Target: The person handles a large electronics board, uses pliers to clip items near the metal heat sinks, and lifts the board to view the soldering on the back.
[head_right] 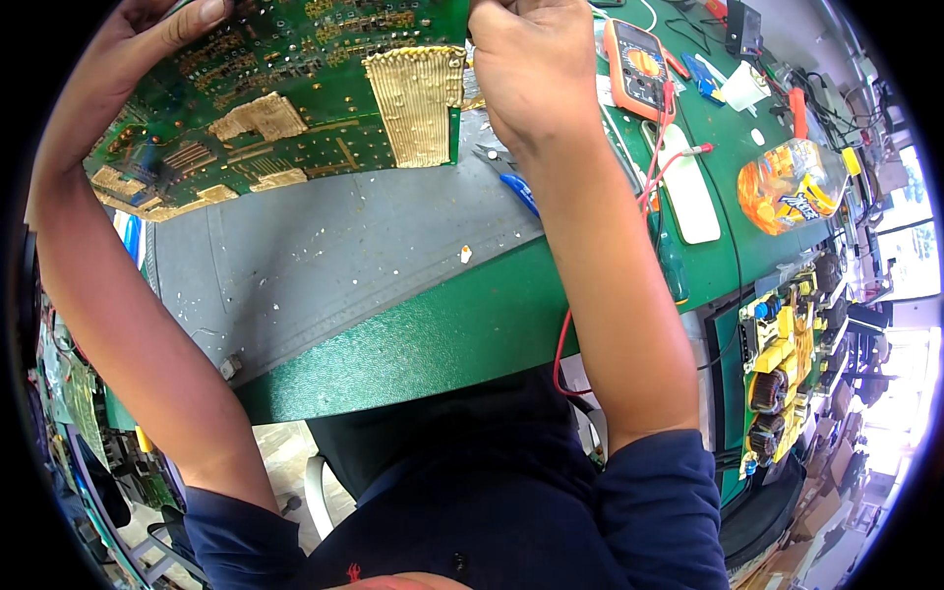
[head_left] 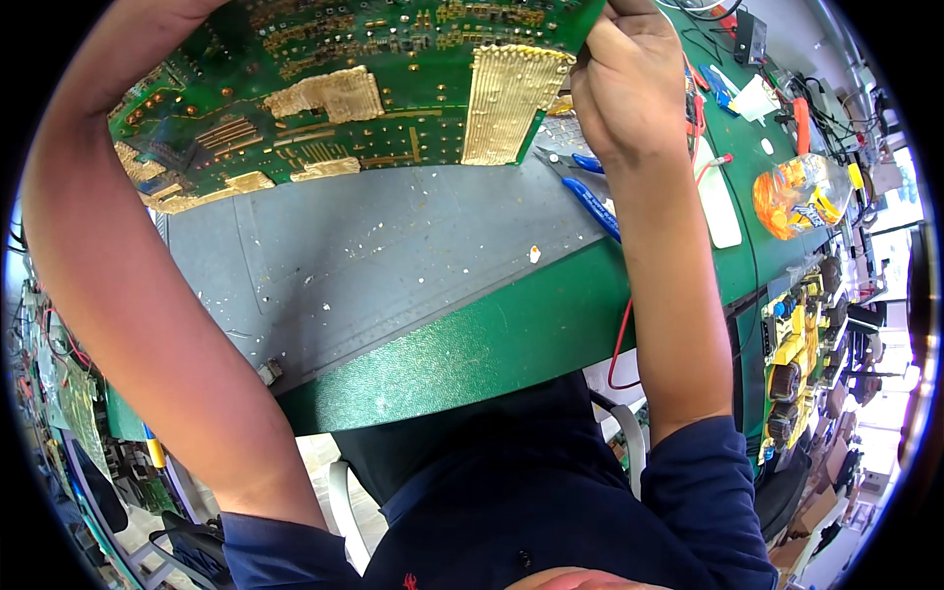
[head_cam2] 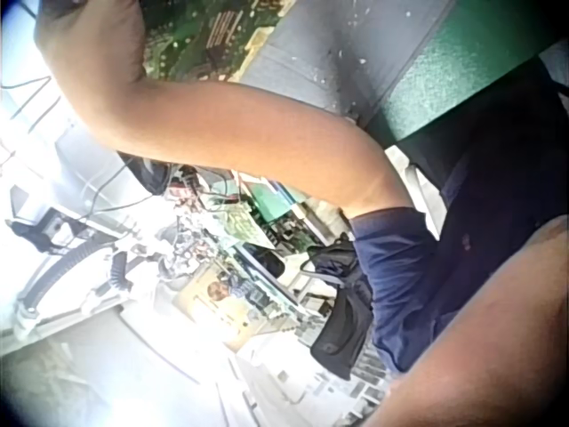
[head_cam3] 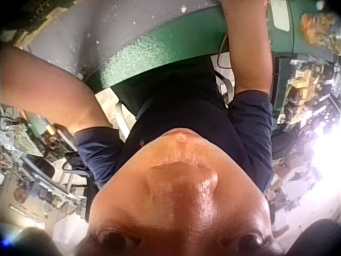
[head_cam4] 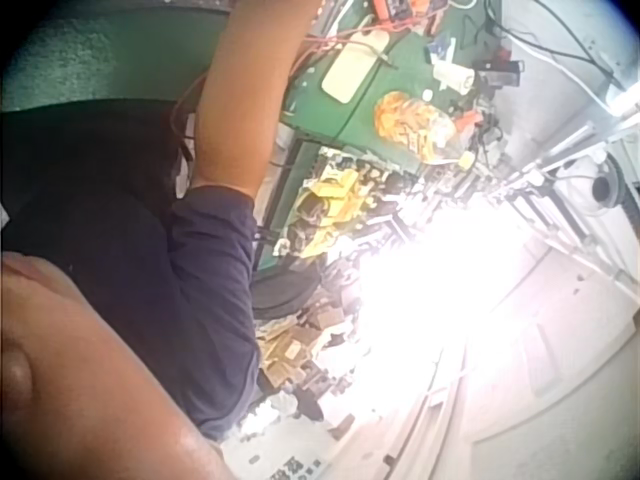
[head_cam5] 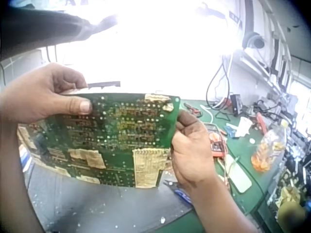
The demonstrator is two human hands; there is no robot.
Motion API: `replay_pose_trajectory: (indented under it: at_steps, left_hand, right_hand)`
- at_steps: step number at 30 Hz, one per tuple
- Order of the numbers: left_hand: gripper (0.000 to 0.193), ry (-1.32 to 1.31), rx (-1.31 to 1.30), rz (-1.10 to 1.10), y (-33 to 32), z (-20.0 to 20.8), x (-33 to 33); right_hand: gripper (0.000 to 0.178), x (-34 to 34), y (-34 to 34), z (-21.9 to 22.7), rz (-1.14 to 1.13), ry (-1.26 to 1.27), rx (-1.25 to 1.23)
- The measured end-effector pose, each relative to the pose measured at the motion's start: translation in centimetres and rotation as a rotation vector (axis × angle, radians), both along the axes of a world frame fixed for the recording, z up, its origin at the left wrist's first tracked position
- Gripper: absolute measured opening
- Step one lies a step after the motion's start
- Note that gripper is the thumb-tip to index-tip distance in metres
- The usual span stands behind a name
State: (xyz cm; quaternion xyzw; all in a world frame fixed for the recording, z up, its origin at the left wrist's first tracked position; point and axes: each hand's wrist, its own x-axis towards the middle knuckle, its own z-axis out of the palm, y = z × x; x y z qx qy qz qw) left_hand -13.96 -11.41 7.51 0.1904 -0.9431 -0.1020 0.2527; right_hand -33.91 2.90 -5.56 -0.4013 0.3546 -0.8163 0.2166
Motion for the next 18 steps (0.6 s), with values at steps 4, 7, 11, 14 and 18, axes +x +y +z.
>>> replay_pose_trajectory:
  at_steps: [4, 7, 11, 14, 18]
  left_hand:
    - [0.064, 0.000, 0.002, -0.003, 0.08, 0.09, -0.14]
    - [0.065, 0.001, 0.000, -0.001, 0.07, 0.15, -0.08]
    - [0.065, 0.011, 0.002, -0.003, 0.10, -0.01, -0.22]
    - [0.065, 0.016, 0.001, -0.002, 0.11, -0.26, -0.27]
    - [0.065, 0.026, -0.004, 0.000, 0.22, -0.57, -0.13]
  right_hand:
    - [0.026, -0.57, -0.01, -0.16, -0.043, 0.045, 0.004]
    - [0.026, -0.53, -0.03, -0.02, -0.052, 0.050, 0.010]
    - [0.025, -0.35, -0.05, 0.12, -0.072, 0.036, 0.006]
    - [0.023, -0.34, -0.03, 0.08, -0.083, 0.032, 0.022]
    - [0.021, -0.07, 0.08, 0.26, -0.078, 0.039, 0.033]
